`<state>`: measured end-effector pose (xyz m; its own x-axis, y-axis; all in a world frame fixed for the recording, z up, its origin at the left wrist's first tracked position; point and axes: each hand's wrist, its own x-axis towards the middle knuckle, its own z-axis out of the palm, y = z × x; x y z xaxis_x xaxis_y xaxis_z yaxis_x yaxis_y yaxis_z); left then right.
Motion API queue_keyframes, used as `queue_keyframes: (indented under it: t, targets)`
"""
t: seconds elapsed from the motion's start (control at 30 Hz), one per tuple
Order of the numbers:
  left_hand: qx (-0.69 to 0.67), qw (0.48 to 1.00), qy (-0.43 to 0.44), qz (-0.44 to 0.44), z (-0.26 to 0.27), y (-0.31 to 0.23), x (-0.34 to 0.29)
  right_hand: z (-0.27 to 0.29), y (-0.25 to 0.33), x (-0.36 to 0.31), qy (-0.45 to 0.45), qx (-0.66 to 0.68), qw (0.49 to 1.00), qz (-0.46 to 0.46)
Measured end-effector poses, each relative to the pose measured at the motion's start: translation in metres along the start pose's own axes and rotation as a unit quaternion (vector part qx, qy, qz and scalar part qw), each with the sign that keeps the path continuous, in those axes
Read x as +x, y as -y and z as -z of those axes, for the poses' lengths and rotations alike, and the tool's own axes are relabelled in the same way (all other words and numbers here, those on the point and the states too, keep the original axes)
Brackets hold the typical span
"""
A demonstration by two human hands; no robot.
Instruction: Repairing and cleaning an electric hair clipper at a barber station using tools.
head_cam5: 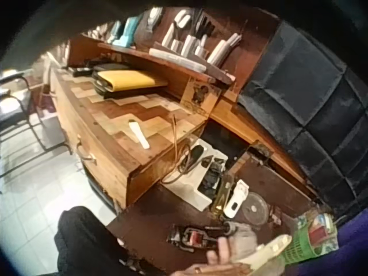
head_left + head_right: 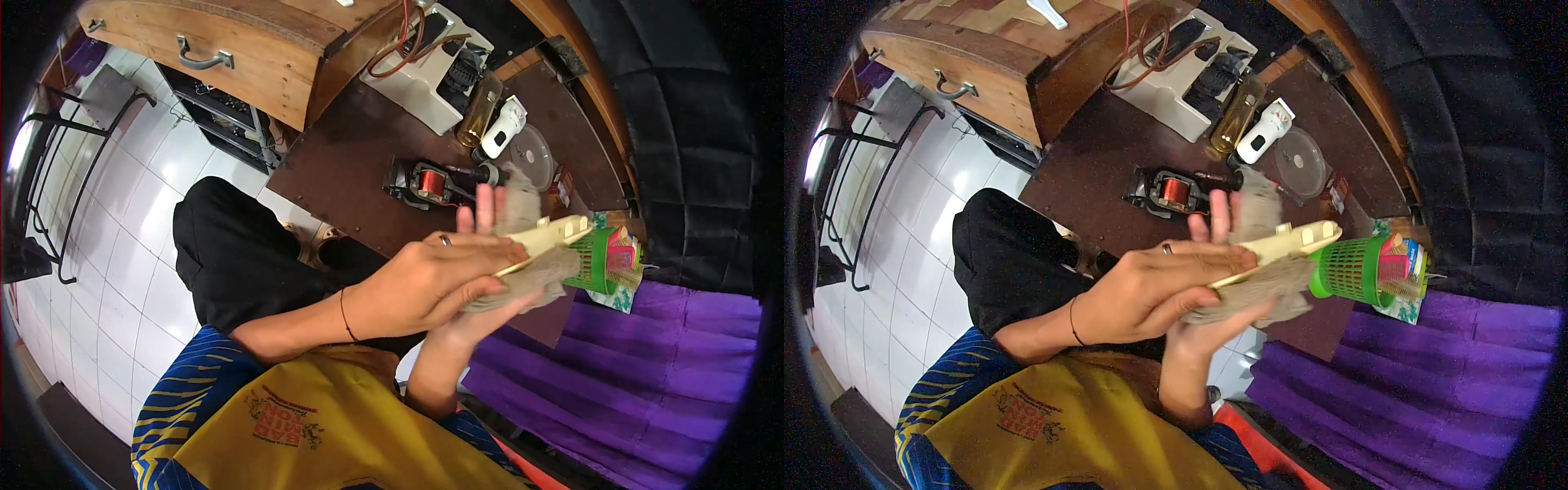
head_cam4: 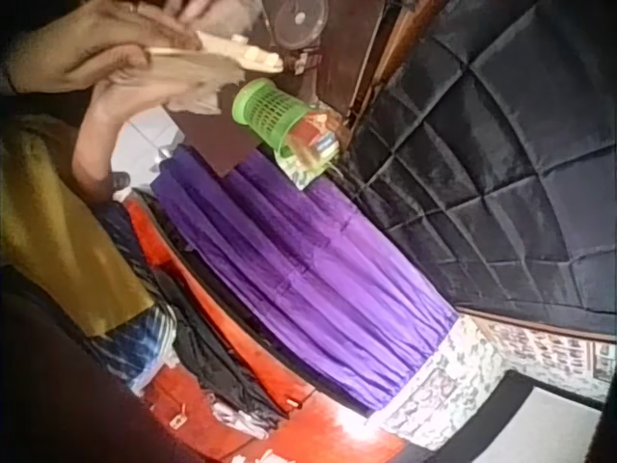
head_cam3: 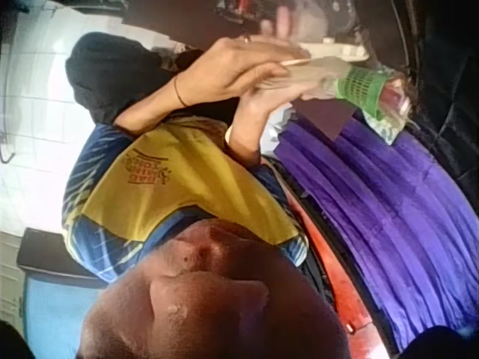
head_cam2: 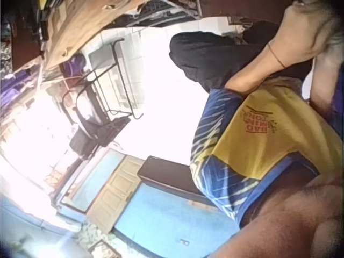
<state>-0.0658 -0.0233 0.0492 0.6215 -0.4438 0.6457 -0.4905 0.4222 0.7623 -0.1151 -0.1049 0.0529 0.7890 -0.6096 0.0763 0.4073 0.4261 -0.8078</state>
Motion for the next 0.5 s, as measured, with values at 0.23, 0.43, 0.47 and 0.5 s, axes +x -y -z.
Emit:
queue_keyframes:
  t: [0.23,0.43,0.47,0.5]
  targets:
    - [-0.002,0.997,0.045,0.065,0.051,-0.012,0.002,0.038,0.041,0.083,0.134,-0.040,0.990,0.013]
    - [-0.014,0.980,-0.064,0.185,0.104,-0.033,-0.004,-0.051,0.054,0.140,0.049,-0.292,0.953,-0.072]
    - [-0.031,0.977,-0.092,0.192,0.108,-0.032,-0.007,-0.079,0.050,0.142,0.046,-0.284,0.957,-0.046]
    - [-0.049,0.972,-0.118,0.198,0.110,-0.032,-0.008,-0.092,0.047,0.155,0.050,-0.277,0.959,-0.039]
